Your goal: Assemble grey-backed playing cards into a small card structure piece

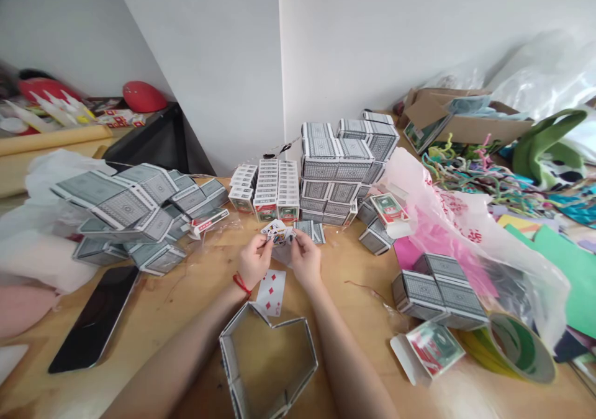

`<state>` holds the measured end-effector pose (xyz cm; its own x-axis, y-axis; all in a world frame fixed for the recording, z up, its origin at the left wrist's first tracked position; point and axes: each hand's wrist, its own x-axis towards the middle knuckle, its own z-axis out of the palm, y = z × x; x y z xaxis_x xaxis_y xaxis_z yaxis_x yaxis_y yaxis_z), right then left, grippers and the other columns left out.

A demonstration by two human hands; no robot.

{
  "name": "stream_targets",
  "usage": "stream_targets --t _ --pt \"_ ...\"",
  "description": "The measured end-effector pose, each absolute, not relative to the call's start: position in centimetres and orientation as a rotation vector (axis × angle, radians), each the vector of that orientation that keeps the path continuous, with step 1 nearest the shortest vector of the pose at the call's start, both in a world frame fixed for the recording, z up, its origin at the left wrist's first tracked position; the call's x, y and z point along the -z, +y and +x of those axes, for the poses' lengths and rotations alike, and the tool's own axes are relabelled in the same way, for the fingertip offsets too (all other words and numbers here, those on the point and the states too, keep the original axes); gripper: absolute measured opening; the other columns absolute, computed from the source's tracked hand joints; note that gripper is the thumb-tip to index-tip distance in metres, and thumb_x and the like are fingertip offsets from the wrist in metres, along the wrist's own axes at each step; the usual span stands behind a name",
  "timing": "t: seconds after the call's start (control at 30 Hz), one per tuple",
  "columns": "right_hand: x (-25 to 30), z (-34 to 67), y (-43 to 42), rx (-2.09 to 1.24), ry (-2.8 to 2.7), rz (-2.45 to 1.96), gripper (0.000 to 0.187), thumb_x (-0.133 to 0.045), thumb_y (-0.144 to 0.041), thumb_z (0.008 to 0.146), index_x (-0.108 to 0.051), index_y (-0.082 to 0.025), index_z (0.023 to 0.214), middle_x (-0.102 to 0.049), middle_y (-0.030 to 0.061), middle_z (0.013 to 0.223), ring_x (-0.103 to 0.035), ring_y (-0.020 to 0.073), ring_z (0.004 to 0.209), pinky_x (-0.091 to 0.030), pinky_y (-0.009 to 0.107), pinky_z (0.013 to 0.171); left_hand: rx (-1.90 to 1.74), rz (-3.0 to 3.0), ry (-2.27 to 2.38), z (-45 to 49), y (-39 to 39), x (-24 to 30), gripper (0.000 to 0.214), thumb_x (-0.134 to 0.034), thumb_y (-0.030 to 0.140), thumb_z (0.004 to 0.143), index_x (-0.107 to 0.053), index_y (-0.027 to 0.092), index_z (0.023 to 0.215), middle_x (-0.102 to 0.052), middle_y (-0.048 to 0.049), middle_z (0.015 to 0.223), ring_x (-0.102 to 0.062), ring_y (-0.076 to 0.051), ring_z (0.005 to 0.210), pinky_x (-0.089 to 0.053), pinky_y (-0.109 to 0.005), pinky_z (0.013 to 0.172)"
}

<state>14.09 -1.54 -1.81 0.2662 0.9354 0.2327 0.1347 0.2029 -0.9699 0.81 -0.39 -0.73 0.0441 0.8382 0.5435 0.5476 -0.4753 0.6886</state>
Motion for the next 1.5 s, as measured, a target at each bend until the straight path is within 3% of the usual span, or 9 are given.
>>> stream_targets --t 0.23,0.53,0.67,0.83,1.1,1.27,1.5 --pt "1.1 14.2 -1.9 -0.623 -1.318 -1.368 0.028 -0.045 -0.030 0.082 -0.062 -0.019 0.101 -0.068 0.0071 0.095 -0.063 0.0198 0.085 -0.049 0.033 0.077 -1.353 2.365 1.458 0.4 -0.3 0.4 0.032 -0.046 0.027 0.083 -0.049 0.018 0.052 -0.055 -0.0021 0.051 -0.051 -0.011 0.051 -0.035 -0.023 0.050" --pt "1.4 12.4 -3.0 -0.353 -1.227 -1.568 0.029 -0.040 -0.029 0.084 -0.057 -0.020 0.107 -0.066 0.0073 0.096 -0.063 0.0174 0.081 -0.048 0.029 0.074 -1.319 2.633 1.157 0.7 -0.7 0.6 0.016 -0.047 0.018 0.081 -0.058 0.018 0.070 -0.061 -0.0043 0.064 -0.055 -0.013 0.060 -0.039 -0.025 0.058" --pt "1.0 12.4 -2.9 -0.424 -1.235 -1.512 0.027 -0.042 -0.029 0.084 -0.056 -0.020 0.105 -0.066 0.0077 0.096 -0.063 0.0177 0.084 -0.049 0.030 0.075 -1.348 2.544 1.236 0.6 -0.5 0.6 0.019 -0.046 0.020 0.082 -0.055 0.018 0.065 -0.059 -0.0042 0.061 -0.054 -0.013 0.060 -0.038 -0.025 0.056" --pt "0.5 13.3 -2.3 -0.548 -1.286 -1.267 0.033 -0.039 -0.024 0.084 -0.049 -0.020 0.116 -0.059 0.0089 0.113 -0.057 0.0177 0.102 -0.046 0.032 0.085 -1.309 2.416 1.359 0.7 -0.2 0.6 0.027 -0.041 0.025 0.085 -0.050 0.018 0.060 -0.056 -0.0040 0.059 -0.052 -0.013 0.057 -0.036 -0.024 0.053" --pt "1.3 14.3 -2.0 -0.500 -1.380 -1.372 0.029 -0.043 -0.029 0.082 -0.060 -0.021 0.104 -0.067 0.0060 0.098 -0.063 0.0194 0.086 -0.049 0.032 0.077 -1.336 2.380 1.400 0.3 0.1 0.7 0.030 -0.041 0.026 0.085 -0.047 0.018 0.057 -0.055 -0.0036 0.058 -0.052 -0.013 0.058 -0.037 -0.024 0.055" --pt "0.8 14.1 -2.2 -0.476 -1.366 -1.418 0.029 -0.042 -0.030 0.083 -0.060 -0.021 0.104 -0.068 0.0060 0.096 -0.064 0.0188 0.082 -0.049 0.030 0.074 -1.358 2.444 1.323 0.3 -0.1 0.5 0.023 -0.045 0.023 0.084 -0.054 0.018 0.064 -0.060 -0.0050 0.063 -0.056 -0.014 0.063 -0.040 -0.024 0.058" --pt "0.3 12.9 -2.7 -0.515 -1.218 -1.470 0.026 -0.042 -0.031 0.083 -0.059 -0.021 0.099 -0.067 0.0056 0.095 -0.063 0.0173 0.082 -0.049 0.029 0.074 -1.264 2.639 1.191 0.3 -0.5 0.3 0.019 -0.045 0.017 0.083 -0.061 0.018 0.093 -0.065 -0.0058 0.076 -0.060 -0.015 0.071 -0.045 -0.028 0.065"
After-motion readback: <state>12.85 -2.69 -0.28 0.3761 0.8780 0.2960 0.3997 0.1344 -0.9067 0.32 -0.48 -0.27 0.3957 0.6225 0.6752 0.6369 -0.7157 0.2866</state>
